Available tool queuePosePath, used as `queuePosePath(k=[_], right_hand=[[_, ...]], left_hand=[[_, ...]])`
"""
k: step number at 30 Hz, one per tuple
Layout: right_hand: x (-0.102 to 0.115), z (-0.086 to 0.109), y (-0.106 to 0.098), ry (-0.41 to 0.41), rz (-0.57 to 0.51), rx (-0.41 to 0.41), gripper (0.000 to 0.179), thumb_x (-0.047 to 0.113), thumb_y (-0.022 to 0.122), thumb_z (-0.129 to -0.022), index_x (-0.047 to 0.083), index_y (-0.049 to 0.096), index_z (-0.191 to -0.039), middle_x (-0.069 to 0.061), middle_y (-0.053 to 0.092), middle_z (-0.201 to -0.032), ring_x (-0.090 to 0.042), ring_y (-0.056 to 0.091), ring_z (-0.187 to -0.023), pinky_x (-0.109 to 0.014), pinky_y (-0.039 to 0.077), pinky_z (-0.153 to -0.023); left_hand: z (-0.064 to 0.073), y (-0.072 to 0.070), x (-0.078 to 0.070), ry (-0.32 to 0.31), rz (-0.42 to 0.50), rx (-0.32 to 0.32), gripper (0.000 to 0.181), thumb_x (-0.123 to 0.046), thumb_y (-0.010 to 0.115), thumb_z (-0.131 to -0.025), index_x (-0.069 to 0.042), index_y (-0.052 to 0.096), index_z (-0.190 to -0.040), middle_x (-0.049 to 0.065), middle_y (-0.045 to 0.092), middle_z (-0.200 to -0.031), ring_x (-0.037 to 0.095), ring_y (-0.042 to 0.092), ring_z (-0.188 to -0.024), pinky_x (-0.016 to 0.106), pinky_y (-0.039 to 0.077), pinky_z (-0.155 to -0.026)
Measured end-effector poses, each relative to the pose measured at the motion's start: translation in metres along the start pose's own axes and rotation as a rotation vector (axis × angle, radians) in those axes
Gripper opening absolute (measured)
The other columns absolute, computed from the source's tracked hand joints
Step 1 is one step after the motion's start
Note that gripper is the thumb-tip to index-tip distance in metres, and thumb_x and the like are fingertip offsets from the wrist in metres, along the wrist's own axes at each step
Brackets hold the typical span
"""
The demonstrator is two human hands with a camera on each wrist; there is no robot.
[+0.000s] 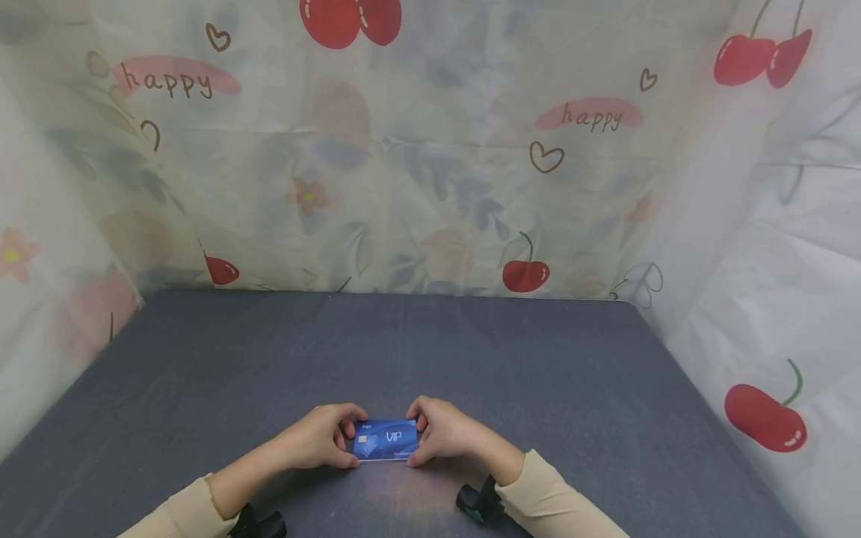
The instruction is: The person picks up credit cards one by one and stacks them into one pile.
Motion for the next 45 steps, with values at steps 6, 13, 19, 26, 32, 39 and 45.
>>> queuePosePath(k=[6, 13, 19, 26, 32, 39, 45], right_hand=[[0.000, 0.001, -0.001, -0.008, 0.014, -0.004, 0.051, 0.007, 0.080, -0.066, -0.004, 0.051, -0.107, -0.008, 0.054, -0.085, -0.010, 0.056, -0.069, -0.017, 0.046, -0.058], [0.000, 0.001, 0.000, -0.013, 0.003, -0.006, 0.051, 0.006, 0.080, -0.066, -0.004, 0.051, -0.106, -0.008, 0.054, -0.084, -0.010, 0.056, -0.068, -0.017, 0.046, -0.058], [0.002, 0.002, -0.001, -0.030, -0.016, -0.008, 0.051, 0.004, 0.080, -0.065, -0.004, 0.051, -0.106, -0.010, 0.054, -0.083, -0.009, 0.055, -0.067, -0.017, 0.046, -0.058], [0.001, 0.002, -0.001, -0.012, 0.009, -0.007, 0.051, 0.006, 0.080, -0.066, -0.003, 0.051, -0.106, -0.009, 0.054, -0.084, -0.010, 0.055, -0.068, -0.017, 0.046, -0.059], [0.000, 0.002, -0.001, -0.024, 0.020, -0.007, 0.052, 0.007, 0.081, -0.066, -0.003, 0.051, -0.107, -0.008, 0.054, -0.084, -0.008, 0.055, -0.068, -0.017, 0.046, -0.060], [-0.001, 0.002, -0.002, -0.021, 0.008, 0.007, 0.055, 0.009, 0.081, -0.067, -0.003, 0.051, -0.111, -0.009, 0.055, -0.086, -0.010, 0.057, -0.070, -0.018, 0.046, -0.061], [-0.001, 0.002, -0.008, -0.012, -0.017, 0.008, 0.056, 0.010, 0.080, -0.069, -0.003, 0.049, -0.114, -0.012, 0.054, -0.090, -0.012, 0.060, -0.071, -0.020, 0.048, -0.060]], left_hand=[[-0.001, 0.000, -0.001, 0.002, -0.001, 0.001, 0.054, -0.006, 0.081, -0.063, 0.007, 0.058, -0.110, 0.004, 0.056, -0.079, 0.009, 0.051, -0.061, 0.020, 0.041, -0.051], [-0.001, 0.001, -0.001, -0.006, 0.004, 0.012, 0.054, -0.006, 0.081, -0.063, 0.007, 0.058, -0.110, 0.004, 0.055, -0.079, 0.009, 0.051, -0.061, 0.020, 0.041, -0.051], [0.000, 0.001, 0.000, -0.018, 0.005, 0.013, 0.054, -0.006, 0.081, -0.063, 0.006, 0.058, -0.110, 0.004, 0.055, -0.079, 0.009, 0.052, -0.061, 0.020, 0.041, -0.051], [-0.001, 0.001, 0.000, -0.026, -0.002, 0.014, 0.054, -0.007, 0.082, -0.063, 0.006, 0.058, -0.109, 0.004, 0.055, -0.079, 0.010, 0.052, -0.062, 0.021, 0.040, -0.052], [-0.001, 0.001, 0.001, -0.024, -0.002, 0.012, 0.055, -0.008, 0.083, -0.062, 0.006, 0.058, -0.110, 0.003, 0.055, -0.079, 0.009, 0.051, -0.062, 0.021, 0.040, -0.053], [0.000, 0.000, 0.001, -0.041, 0.042, 0.039, 0.060, -0.009, 0.083, -0.063, 0.006, 0.055, -0.115, 0.005, 0.056, -0.081, 0.010, 0.054, -0.064, 0.020, 0.042, -0.053], [0.002, -0.011, 0.001, -0.026, 0.048, 0.034, 0.057, -0.014, 0.080, -0.068, 0.005, 0.055, -0.116, 0.007, 0.058, -0.084, 0.009, 0.055, -0.066, 0.020, 0.043, -0.056]])
Point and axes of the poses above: each hand's wrist, its own z-axis away from the middle knuckle, its own y-axis out of the palm, x = y × z, the point moved 6 cm from there along -z, towards the middle knuckle
